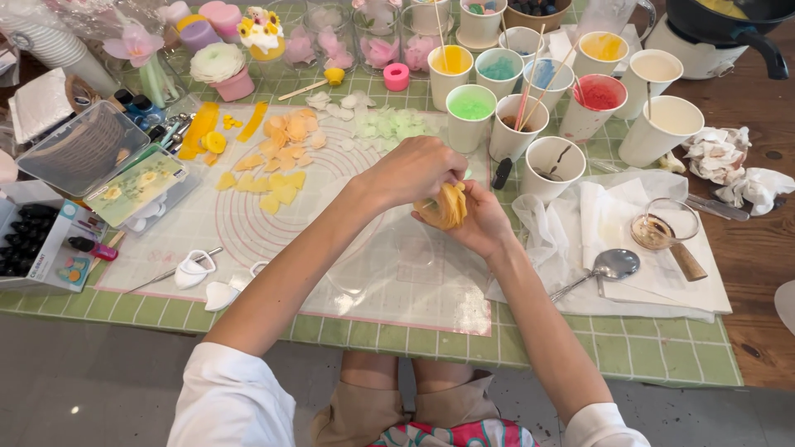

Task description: Assembling a wax flower for a decorative candle.

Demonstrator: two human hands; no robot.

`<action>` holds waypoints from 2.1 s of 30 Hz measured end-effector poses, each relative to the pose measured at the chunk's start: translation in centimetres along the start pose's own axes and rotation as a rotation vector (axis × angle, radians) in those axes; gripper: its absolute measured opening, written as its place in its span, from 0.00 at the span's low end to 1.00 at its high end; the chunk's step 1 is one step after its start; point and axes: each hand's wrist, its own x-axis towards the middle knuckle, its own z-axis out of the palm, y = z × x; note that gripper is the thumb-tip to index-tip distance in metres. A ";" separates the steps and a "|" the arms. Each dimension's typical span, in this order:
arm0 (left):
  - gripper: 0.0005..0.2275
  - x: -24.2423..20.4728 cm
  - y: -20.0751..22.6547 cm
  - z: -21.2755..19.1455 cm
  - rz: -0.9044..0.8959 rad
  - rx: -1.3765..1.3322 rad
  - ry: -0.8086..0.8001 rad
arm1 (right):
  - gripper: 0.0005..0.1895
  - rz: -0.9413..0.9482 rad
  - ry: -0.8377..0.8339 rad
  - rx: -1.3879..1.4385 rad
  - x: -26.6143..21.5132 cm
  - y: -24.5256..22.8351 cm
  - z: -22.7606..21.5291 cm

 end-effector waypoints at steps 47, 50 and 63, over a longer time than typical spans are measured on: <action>0.11 2.6 -4.3 -0.5 -0.029 -0.457 -0.340 | 0.29 0.178 -0.040 0.243 0.0 0.4 1.6; 0.08 2.6 -3.8 -1.0 -0.074 -0.456 -0.354 | 0.29 0.172 -0.051 0.220 0.0 0.5 1.3; 0.11 3.1 -3.4 -0.9 -0.077 -0.385 -0.408 | 0.29 0.164 -0.048 0.176 0.2 0.7 0.6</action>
